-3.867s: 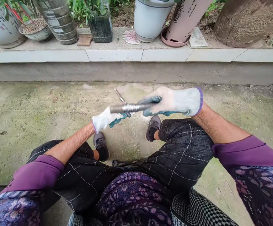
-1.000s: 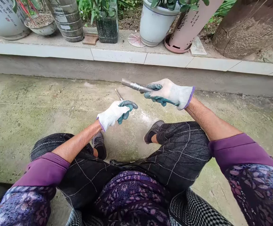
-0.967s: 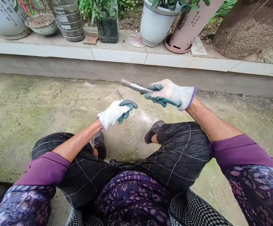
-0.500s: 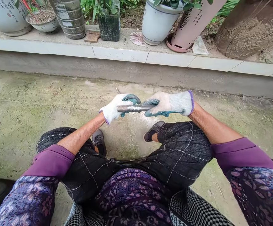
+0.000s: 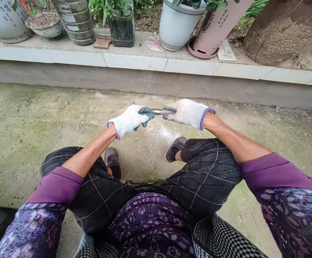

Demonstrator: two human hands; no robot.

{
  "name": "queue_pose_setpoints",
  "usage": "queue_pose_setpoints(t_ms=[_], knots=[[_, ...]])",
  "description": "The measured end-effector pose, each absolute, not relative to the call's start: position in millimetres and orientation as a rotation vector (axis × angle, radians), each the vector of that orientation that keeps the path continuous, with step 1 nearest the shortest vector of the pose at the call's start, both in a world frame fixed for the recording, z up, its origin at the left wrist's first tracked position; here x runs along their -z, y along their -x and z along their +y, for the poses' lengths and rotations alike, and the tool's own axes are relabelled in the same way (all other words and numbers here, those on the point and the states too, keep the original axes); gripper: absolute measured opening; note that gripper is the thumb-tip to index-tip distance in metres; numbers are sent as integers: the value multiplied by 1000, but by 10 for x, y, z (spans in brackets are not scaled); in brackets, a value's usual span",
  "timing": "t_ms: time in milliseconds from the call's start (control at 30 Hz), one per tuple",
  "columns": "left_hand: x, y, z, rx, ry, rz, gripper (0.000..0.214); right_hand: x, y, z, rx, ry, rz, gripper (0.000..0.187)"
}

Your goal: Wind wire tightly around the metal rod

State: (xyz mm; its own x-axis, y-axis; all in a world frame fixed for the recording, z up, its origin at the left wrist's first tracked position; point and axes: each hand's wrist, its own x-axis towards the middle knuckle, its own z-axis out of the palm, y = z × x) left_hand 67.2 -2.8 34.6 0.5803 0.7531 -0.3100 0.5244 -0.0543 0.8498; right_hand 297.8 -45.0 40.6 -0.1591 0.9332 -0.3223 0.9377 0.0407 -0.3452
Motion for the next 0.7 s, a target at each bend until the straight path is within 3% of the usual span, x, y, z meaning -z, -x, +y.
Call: queue_pose_setpoints(t_ms=[300,467,567,700], knots=[[-321,-620,68,-649,-1117,811,38,-472,-2701,-468,487,-2048,2427,33],[-298,-598,-33,-548,-1133,839,42,-489,-2658,-419,413,-1980,2351,33],[-232,-568,-116,-449,-1176,809,42,-523,-2747,-409,619,-2130,2361,32],[-98,-531,-132,-420,-1183,814,36,-608,-2823,-459,1127,-2363,2259,36]])
